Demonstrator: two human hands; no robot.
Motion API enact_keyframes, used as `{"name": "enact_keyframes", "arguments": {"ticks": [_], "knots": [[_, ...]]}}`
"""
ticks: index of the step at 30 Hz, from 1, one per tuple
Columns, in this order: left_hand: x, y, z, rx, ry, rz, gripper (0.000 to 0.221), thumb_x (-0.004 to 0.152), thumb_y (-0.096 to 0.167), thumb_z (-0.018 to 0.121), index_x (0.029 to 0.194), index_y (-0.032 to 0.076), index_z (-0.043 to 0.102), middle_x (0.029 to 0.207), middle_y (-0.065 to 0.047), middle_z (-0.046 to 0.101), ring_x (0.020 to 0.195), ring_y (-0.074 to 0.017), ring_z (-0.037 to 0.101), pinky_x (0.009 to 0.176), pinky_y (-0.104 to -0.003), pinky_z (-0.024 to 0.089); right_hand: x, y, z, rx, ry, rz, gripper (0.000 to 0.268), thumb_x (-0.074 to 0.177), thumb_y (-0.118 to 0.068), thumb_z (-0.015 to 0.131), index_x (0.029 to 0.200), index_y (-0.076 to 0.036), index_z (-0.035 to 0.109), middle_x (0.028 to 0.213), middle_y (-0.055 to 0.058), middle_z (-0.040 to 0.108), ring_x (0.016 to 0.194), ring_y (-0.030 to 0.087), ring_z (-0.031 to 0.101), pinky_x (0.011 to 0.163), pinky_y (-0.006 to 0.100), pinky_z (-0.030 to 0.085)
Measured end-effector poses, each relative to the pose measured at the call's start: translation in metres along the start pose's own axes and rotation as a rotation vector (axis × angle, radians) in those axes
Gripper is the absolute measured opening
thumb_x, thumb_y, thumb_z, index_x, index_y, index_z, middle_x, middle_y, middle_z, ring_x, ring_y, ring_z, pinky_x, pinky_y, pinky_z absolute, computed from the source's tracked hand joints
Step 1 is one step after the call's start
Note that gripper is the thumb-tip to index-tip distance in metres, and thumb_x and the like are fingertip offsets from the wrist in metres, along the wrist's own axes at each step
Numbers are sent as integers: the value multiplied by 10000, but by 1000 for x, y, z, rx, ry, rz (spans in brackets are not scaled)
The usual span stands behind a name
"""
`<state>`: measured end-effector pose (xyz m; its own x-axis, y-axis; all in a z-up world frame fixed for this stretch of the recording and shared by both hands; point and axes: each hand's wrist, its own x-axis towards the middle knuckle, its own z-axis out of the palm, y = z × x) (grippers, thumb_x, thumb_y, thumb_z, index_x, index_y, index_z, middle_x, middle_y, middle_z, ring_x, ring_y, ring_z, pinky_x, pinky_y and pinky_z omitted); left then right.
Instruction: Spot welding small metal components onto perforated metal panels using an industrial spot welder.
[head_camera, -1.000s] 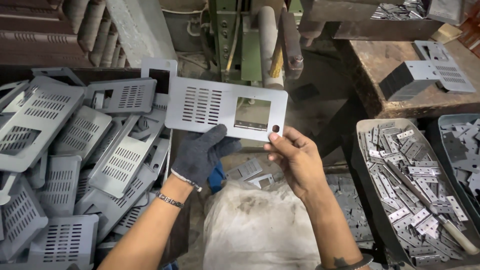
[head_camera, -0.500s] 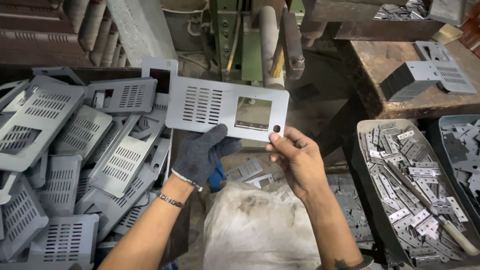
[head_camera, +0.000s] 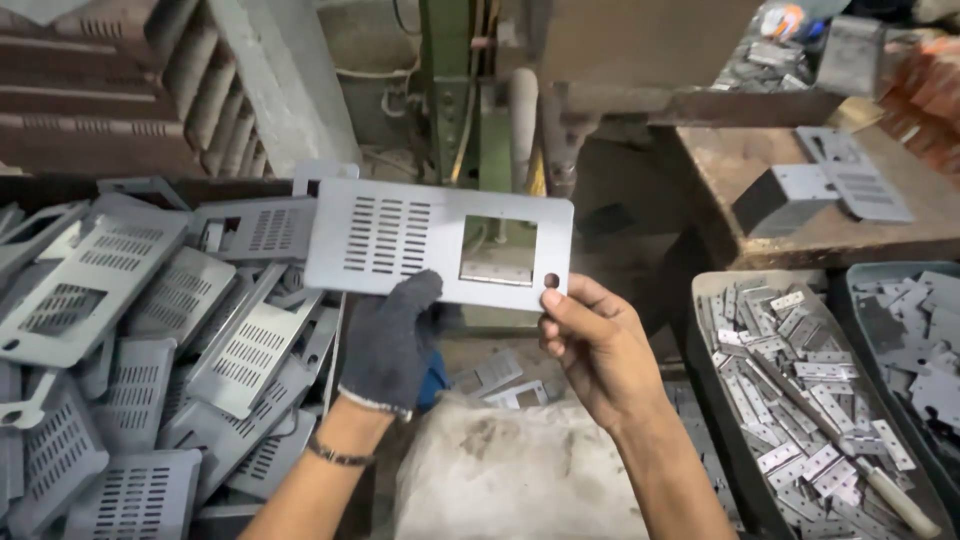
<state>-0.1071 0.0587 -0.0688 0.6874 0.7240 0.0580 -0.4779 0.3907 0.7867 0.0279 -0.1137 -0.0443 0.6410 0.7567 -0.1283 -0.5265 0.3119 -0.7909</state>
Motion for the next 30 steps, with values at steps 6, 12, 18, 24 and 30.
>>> {"name": "enact_keyframes", "arguments": {"ticks": [6, 12, 18, 24, 30], "knots": [[-11, 27, 51, -33, 8, 27, 218, 913, 32, 618, 1129, 4, 630, 947, -87, 668, 716, -188, 651, 590, -331, 582, -13, -35, 6, 47, 7, -23, 90, 902, -48, 709, 978, -2, 696, 735, -6, 637, 609, 58, 576, 517, 195, 448], [16, 33, 78, -53, 61, -37, 222, 887, 48, 630, 1107, 18, 632, 909, -88, 668, 670, -193, 650, 549, -323, 576, 5, -66, 2, -36, -18, 23, 73, 896, -57, 724, 947, -18, 688, 704, -28, 606, 593, 37, 548, 508, 167, 434], [18, 30, 73, -111, -20, -15, 263, 894, 44, 645, 1152, 39, 592, 941, -78, 658, 673, -184, 652, 537, -318, 574, 3, -74, 1, -51, -101, 48, 75, 902, -49, 736, 918, -39, 663, 723, -45, 601, 609, 30, 548, 538, 174, 448], [18, 20, 79, -79, -23, 3, 269, 887, 38, 653, 1149, 51, 595, 921, -69, 640, 629, -172, 622, 506, -321, 560, 5, -78, -8, -52, -67, 66, 76, 894, -60, 728, 923, -44, 660, 727, -48, 597, 607, 27, 542, 535, 179, 443], [51, 8, 95, -135, 36, -71, 176, 896, 62, 675, 1058, 26, 616, 879, -76, 648, 644, -183, 648, 534, -326, 574, 38, -98, -24, -65, -50, 73, 89, 904, -79, 737, 904, -68, 648, 720, -57, 579, 604, 21, 530, 534, 177, 443]]}}
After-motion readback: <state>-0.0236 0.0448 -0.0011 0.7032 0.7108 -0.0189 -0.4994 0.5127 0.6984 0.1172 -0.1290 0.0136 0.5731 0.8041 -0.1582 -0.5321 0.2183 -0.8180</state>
